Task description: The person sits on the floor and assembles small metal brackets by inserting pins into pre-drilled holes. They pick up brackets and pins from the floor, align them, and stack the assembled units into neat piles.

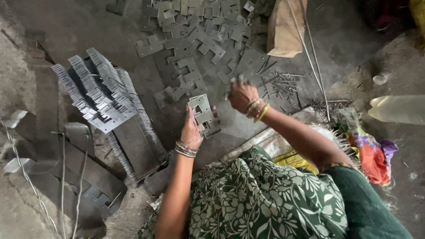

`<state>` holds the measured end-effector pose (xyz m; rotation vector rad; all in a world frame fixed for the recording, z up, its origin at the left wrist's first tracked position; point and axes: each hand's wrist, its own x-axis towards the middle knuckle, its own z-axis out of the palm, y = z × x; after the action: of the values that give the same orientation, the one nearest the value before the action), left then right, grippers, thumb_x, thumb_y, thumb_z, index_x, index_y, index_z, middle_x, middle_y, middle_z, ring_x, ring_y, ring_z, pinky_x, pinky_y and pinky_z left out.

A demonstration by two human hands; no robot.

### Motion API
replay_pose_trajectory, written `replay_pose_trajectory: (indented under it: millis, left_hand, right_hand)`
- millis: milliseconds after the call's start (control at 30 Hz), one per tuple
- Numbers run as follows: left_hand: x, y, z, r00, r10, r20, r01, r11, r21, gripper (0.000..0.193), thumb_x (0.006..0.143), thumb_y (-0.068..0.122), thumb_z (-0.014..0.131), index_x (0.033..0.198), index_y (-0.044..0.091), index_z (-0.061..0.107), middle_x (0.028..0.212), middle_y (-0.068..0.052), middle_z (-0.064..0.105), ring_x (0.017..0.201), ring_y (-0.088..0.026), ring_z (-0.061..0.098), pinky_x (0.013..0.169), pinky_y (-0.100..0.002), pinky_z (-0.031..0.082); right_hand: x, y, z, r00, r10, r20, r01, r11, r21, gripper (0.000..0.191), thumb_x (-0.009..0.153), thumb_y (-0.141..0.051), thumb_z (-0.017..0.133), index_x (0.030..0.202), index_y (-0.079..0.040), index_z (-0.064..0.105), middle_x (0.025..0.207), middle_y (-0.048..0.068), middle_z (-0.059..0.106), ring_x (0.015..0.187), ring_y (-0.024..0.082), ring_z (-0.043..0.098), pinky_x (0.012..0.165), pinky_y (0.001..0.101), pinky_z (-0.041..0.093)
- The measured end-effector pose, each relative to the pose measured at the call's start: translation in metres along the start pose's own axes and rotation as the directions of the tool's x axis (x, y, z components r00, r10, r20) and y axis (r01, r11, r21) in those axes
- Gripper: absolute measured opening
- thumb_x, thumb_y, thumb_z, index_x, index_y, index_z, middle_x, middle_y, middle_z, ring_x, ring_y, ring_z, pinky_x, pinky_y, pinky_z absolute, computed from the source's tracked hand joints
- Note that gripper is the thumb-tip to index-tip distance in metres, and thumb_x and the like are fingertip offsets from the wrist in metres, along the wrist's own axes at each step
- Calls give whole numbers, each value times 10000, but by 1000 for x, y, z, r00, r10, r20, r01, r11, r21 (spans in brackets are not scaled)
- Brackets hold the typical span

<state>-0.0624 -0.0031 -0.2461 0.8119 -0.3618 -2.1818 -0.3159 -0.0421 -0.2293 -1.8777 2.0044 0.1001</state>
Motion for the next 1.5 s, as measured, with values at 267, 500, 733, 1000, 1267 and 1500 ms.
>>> replay_pose_trajectory:
  millis: [267,500,733,1000,1267,1500]
  left_hand:
    - [-16,-10,-24,978,30,-208,-30,1000,4,759,952,595,542,1559,173,373,1484,-67,510,1320,-246,535,1105,-488,441]
    - [-26,-15,-31,952,38,-305,-44,999,-13,667,941,563,594,1463,160,495,1326,-44,655,1207,-226,634,1017,-449,526]
    - [-33,-13,-14,973,126,-195,-121,992,36,727,936,628,596,1431,104,503,1251,-95,678,1074,-270,685,923,-465,587]
    - [-37,-9,5,992,-68,-103,60,995,-78,945,804,842,491,1404,113,523,1205,-99,703,985,-246,694,819,-471,607]
    - [-43,-8,10,988,-50,-148,40,997,-70,892,868,788,508,1414,83,524,1252,-98,687,1028,-241,688,888,-455,609]
    - [-44,-8,8,990,15,-143,-28,995,-96,774,894,688,562,1409,113,504,1256,-124,678,1021,-246,686,891,-458,603]
  right_hand:
    - [18,19,-21,793,-575,-202,524,812,-257,487,792,-85,623,1272,-160,659,1390,58,630,1328,284,547,1146,470,425]
    - [14,-4,-25,844,-536,-24,506,811,-293,304,853,-209,666,1148,-160,720,1276,67,669,1303,284,555,1105,523,408]
    - [-19,-22,-64,940,-275,200,179,900,399,468,837,-241,777,1262,-124,619,1135,101,718,1033,253,714,953,401,585]
    - [-47,-18,-91,915,-354,-192,-34,-543,839,607,808,124,681,1366,-66,537,1386,147,596,1222,318,657,989,474,604]
    - [-63,-22,-113,970,-134,-201,79,-610,789,597,831,222,603,1354,-57,527,1299,112,594,1179,302,662,944,405,581]
    - [-64,-18,-114,980,-77,-186,94,-640,762,590,846,216,599,1365,-55,523,1303,119,612,1169,311,668,963,419,586]
